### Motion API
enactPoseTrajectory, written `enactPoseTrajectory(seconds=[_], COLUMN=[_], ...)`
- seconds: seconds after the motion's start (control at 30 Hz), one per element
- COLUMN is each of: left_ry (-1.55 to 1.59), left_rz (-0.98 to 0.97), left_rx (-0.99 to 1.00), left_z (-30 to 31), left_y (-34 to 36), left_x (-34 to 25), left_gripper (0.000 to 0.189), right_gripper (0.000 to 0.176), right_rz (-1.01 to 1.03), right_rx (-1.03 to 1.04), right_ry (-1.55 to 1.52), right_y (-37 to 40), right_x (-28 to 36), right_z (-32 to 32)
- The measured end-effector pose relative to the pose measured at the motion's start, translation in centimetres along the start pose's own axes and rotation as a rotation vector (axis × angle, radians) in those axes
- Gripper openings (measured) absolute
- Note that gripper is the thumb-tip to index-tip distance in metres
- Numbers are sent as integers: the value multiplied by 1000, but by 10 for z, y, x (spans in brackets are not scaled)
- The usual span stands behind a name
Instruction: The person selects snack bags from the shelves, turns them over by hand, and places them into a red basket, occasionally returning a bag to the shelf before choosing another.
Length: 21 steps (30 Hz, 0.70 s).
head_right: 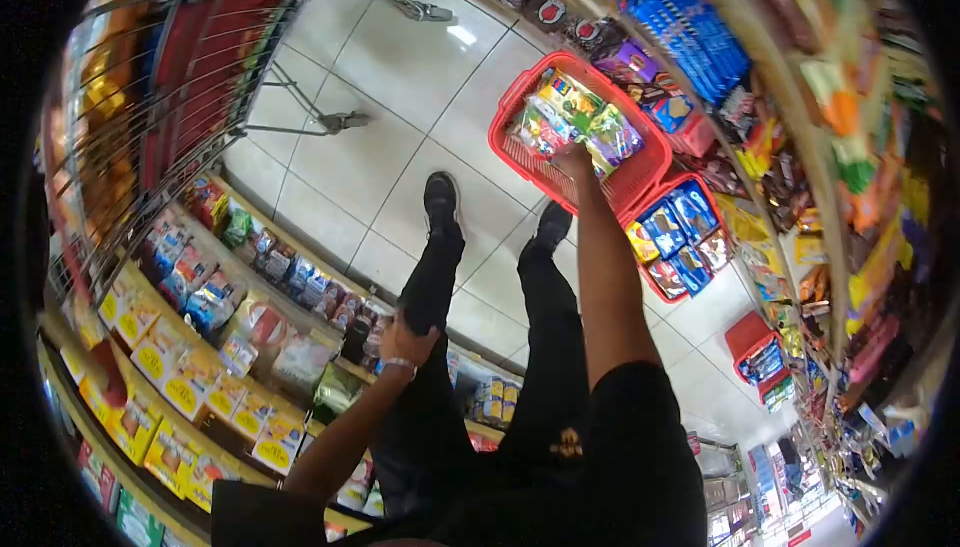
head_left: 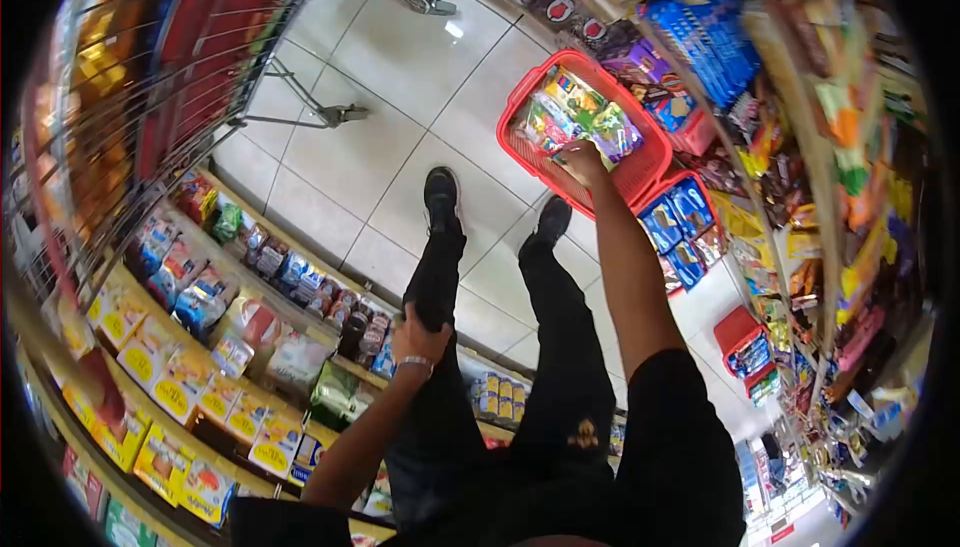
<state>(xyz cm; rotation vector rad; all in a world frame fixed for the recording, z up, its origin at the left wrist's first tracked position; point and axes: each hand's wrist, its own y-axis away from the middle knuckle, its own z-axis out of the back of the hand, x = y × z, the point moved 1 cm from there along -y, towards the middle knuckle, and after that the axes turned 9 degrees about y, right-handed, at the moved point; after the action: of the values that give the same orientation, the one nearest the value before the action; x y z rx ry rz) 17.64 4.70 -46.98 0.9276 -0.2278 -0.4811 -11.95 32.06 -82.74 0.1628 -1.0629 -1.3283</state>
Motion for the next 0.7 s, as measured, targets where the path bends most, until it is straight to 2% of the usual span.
enactPoseTrajectory(seconds=[0.03, 0.07, 0.1, 0.13, 0.17, 0.23, 0.3, 0.33, 0.37, 0.43, 0.47, 0.53, 0.63, 0.67, 0.7], left_ry=[18, -7, 55, 119, 100, 160, 147, 141, 150, 139, 146, 147, 127, 135, 119], left_rz=[-8, 4, -54, -118, -109, -103, -75, -60, -58, -6, -11, 18, 71, 61, 90], left_rx=[-26, -10, -82, -154, -139, -211, -188, -180, -181, -165, -171, -160, -162, -160, -133], left_z=[-2, -4, -5, -5, -5, -9, -11, -13, -15, -16, -16, -18, -20, -20, -20], left_y=[-4, -5, -5, -8, -10, -10, -10, -8, -8, -7, -7, -6, -2, 0, 1], left_x=[8, 20, 30, 37, 40, 40, 36, 34, 33, 33, 32, 34, 26, 23, 19], left_gripper=[74, 74, 68, 63, 63, 58, 58, 57, 57, 57, 57, 57, 58, 58, 59], right_gripper=[20, 23, 26, 31, 35, 54, 58, 58, 56, 53, 48, 28, 19, 17, 16], right_rz=[-9, -321, -637, -685, -717, -719, -417, -422, -169, 97, -325, -750, -730, -743, -858], right_rx=[8, 24, 35, -160, -341, -508, -601, -593, -639, -684, -612, -461, -385, -225, -256], right_ry=[-11, -433, -849, -562, -262, -93, -580, -572, -310, -45, -185, -471, -572, -885, -906], right_y=[-19, -28, -39, -71, -90, -97, -88, -79, -73, -71, -67, -61, -63, -12, -8], right_x=[0, -1, -6, -38, -72, -86, -64, -78, -88, -87, -76, -64, -97, -23, -15], right_z=[-20, -44, -66, -106, -148, -164, -160, -167, -163, -152, -143, -131, -144, -83, -78])
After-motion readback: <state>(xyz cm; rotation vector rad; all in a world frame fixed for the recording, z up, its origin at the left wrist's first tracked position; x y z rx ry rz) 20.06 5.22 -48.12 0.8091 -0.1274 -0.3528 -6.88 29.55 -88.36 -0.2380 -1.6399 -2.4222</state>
